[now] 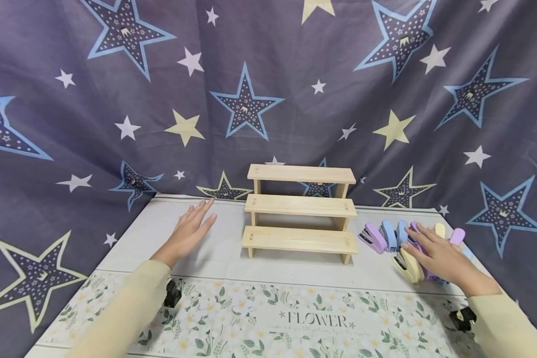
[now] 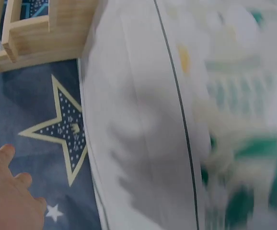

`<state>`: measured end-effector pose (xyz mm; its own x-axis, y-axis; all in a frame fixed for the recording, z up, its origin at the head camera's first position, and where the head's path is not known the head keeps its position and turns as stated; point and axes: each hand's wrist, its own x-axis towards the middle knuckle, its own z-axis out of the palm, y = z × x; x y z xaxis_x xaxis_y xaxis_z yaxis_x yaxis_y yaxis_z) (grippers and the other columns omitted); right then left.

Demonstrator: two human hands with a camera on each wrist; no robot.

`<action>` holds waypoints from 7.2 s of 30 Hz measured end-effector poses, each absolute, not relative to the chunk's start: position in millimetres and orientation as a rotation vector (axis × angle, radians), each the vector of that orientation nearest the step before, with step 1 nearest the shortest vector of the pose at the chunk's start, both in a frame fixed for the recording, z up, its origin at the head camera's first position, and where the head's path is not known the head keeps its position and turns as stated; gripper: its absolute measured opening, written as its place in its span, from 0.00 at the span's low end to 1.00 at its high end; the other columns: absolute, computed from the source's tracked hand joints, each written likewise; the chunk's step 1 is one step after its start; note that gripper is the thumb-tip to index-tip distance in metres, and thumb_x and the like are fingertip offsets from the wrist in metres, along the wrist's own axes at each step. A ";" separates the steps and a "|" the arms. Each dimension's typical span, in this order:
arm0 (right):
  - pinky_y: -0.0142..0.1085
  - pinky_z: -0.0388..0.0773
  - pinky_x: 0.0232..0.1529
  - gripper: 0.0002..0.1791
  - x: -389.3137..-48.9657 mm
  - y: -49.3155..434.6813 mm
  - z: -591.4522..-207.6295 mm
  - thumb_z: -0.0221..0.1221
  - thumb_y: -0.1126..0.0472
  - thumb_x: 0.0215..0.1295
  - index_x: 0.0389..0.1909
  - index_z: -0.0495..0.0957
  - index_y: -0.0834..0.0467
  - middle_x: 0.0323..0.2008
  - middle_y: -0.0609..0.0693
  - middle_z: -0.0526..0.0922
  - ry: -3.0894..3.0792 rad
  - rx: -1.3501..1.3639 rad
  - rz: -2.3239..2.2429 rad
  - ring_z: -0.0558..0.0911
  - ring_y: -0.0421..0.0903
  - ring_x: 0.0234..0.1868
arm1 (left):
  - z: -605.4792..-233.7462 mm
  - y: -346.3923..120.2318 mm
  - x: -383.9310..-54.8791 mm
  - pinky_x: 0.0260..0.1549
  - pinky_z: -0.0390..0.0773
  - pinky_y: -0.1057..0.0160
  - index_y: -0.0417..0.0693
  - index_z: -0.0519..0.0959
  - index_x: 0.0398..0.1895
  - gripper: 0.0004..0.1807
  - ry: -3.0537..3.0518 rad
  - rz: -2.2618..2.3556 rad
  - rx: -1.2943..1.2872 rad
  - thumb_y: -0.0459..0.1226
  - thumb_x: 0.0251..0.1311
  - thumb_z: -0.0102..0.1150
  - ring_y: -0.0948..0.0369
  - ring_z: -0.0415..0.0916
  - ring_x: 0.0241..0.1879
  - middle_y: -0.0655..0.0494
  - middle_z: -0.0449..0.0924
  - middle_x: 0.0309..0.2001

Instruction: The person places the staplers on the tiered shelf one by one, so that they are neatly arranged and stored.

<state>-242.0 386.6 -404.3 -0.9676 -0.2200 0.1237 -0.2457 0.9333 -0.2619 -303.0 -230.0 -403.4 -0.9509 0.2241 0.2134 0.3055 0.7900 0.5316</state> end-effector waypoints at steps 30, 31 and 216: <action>0.61 0.78 0.48 0.29 -231.1 377.6 -398.0 0.62 0.55 0.70 0.62 0.72 0.72 0.53 0.70 0.79 -2.844 0.534 0.537 0.80 0.66 0.50 | -417.0 -125.9 -343.3 0.70 0.60 0.44 0.52 0.47 0.81 0.31 -2.448 -1.994 -0.250 0.48 0.80 0.34 0.45 0.53 0.74 0.44 0.48 0.78; 0.57 0.81 0.45 0.29 -230.8 377.6 -398.0 0.62 0.55 0.70 0.62 0.72 0.72 0.50 0.68 0.81 -2.839 0.537 0.547 0.82 0.63 0.47 | -417.6 -125.3 -343.7 0.69 0.60 0.43 0.51 0.47 0.81 0.31 -2.427 -2.013 -0.244 0.47 0.81 0.33 0.44 0.53 0.74 0.43 0.49 0.78; 0.44 0.80 0.48 0.40 -392.4 83.0 -300.1 0.60 0.35 0.66 0.62 0.71 0.64 0.46 0.57 0.83 -2.730 0.393 1.060 0.82 0.51 0.46 | -422.4 -114.4 -345.9 0.71 0.57 0.44 0.54 0.49 0.81 0.30 -2.248 -2.286 -0.173 0.40 0.78 0.33 0.42 0.56 0.72 0.36 0.55 0.74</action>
<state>-392.4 83.0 -300.1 -0.9476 -0.1770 0.2660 -0.3101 0.7099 -0.6324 -345.9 -114.4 -422.4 -0.9918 0.1247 0.0283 0.0262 -0.0187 0.9995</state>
